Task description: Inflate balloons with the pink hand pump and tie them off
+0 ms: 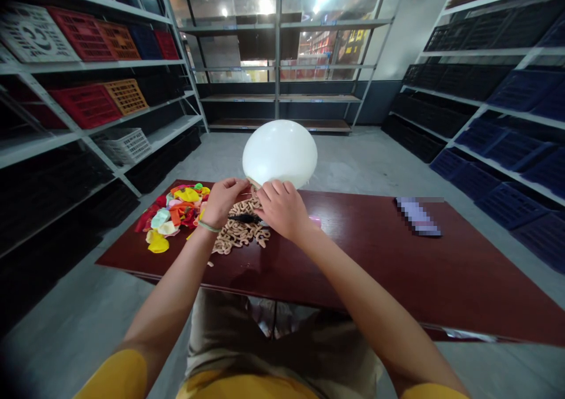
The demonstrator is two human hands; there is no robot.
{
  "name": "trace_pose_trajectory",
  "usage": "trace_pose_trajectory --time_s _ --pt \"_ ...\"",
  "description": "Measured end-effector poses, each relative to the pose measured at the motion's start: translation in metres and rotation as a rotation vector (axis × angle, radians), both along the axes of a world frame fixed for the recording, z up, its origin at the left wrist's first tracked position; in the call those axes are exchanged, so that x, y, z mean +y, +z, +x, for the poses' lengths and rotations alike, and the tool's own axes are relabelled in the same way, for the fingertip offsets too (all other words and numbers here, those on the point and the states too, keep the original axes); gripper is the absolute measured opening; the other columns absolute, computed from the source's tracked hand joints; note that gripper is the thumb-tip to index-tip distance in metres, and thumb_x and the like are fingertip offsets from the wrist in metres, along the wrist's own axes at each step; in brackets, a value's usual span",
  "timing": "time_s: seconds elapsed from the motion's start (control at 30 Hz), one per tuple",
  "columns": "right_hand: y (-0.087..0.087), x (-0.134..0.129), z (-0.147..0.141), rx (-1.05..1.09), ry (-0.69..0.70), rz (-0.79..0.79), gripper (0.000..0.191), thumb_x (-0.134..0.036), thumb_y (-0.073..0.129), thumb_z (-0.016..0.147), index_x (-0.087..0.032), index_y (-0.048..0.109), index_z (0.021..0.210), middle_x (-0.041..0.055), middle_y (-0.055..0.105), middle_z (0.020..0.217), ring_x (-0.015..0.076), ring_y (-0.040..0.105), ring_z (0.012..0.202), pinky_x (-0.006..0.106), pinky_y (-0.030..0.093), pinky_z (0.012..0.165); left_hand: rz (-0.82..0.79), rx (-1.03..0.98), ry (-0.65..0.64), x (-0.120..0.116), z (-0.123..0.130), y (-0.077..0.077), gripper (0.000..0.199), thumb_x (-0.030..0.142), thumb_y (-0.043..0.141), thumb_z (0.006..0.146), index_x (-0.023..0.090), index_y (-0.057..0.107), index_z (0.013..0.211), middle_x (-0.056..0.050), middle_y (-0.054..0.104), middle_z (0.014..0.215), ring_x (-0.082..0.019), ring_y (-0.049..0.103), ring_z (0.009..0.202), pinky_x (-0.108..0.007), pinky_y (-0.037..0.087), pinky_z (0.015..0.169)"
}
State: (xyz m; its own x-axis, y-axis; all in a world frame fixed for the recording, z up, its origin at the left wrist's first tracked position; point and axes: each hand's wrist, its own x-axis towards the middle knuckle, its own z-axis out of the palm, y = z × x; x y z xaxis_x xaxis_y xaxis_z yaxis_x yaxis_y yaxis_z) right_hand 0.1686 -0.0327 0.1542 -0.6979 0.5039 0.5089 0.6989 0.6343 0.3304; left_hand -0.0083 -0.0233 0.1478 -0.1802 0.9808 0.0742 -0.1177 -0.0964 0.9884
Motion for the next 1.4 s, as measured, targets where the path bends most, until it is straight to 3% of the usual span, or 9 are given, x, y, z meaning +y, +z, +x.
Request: trace_pose_trajectory --time_s 0.3,0.5,0.63,0.87,1.1,1.27,1.4 --pt "-0.014 0.005 -0.003 0.023 0.027 0.059 0.025 -0.022 0.041 0.097 -0.022 0.065 0.094 0.0073 0.063 0.085 0.0222 0.045 0.083 0.038 0.024 0.071 -0.037 0.023 -0.009 -0.005 0.002 0.004 0.019 0.029 0.073 0.078 0.013 0.066 0.071 -0.005 0.068 0.073 -0.012 0.064 0.067 -0.030 0.057 0.075" --pt "-0.003 0.006 0.008 0.115 0.231 0.164 0.025 -0.020 0.045 0.093 -0.020 0.064 0.076 0.0042 0.058 0.072 0.0199 0.043 0.076 0.036 0.029 0.070 -0.092 0.047 -0.133 -0.005 0.000 0.000 0.025 0.038 0.070 0.082 0.013 0.064 0.080 -0.006 0.070 0.075 -0.014 0.068 0.068 -0.027 0.057 0.069" --pt "0.010 0.007 0.015 0.090 0.345 0.177 0.025 -0.017 0.046 0.089 -0.021 0.061 0.069 0.0027 0.054 0.067 0.0186 0.042 0.074 0.033 0.032 0.069 -0.096 0.087 -0.149 -0.002 0.010 -0.006 0.024 0.037 0.064 0.086 0.014 0.063 0.079 -0.005 0.070 0.071 -0.014 0.067 0.064 -0.027 0.056 0.065" --pt "0.038 0.017 0.027 0.071 0.308 0.111 0.027 -0.015 0.046 0.085 -0.022 0.059 0.063 0.0032 0.053 0.066 0.0187 0.043 0.073 0.033 0.035 0.068 0.117 0.646 0.002 0.001 0.024 -0.003 0.021 0.033 0.059 0.086 0.017 0.069 0.077 -0.002 0.070 0.063 -0.014 0.066 0.058 -0.022 0.049 0.058" --pt "0.054 0.024 0.052 0.125 0.268 0.058 0.027 -0.015 0.045 0.087 -0.022 0.061 0.067 0.0046 0.057 0.074 0.0192 0.047 0.079 0.032 0.041 0.072 0.090 0.352 -0.134 -0.001 0.028 0.006 0.019 0.034 0.059 0.087 0.016 0.059 0.084 -0.005 0.072 0.075 -0.012 0.064 0.053 -0.021 0.049 0.051" --pt "0.055 0.023 0.058 0.208 0.314 0.032 0.024 -0.015 0.047 0.088 -0.022 0.061 0.070 0.0049 0.060 0.076 0.0190 0.046 0.078 0.034 0.045 0.074 0.114 0.159 -0.142 -0.005 0.032 0.013 0.021 0.029 0.064 0.082 0.018 0.048 0.092 0.000 0.068 0.066 -0.010 0.060 0.046 -0.019 0.046 0.047" --pt "0.054 0.024 0.058 0.290 0.329 0.013 0.023 -0.016 0.047 0.089 -0.022 0.061 0.071 0.0048 0.060 0.077 0.0187 0.046 0.077 0.035 0.045 0.074 0.140 0.124 -0.275 -0.011 0.031 0.020 0.026 0.021 0.059 0.081 0.019 0.054 0.107 0.005 0.064 0.060 -0.007 0.054 0.041 -0.017 0.041 0.045"
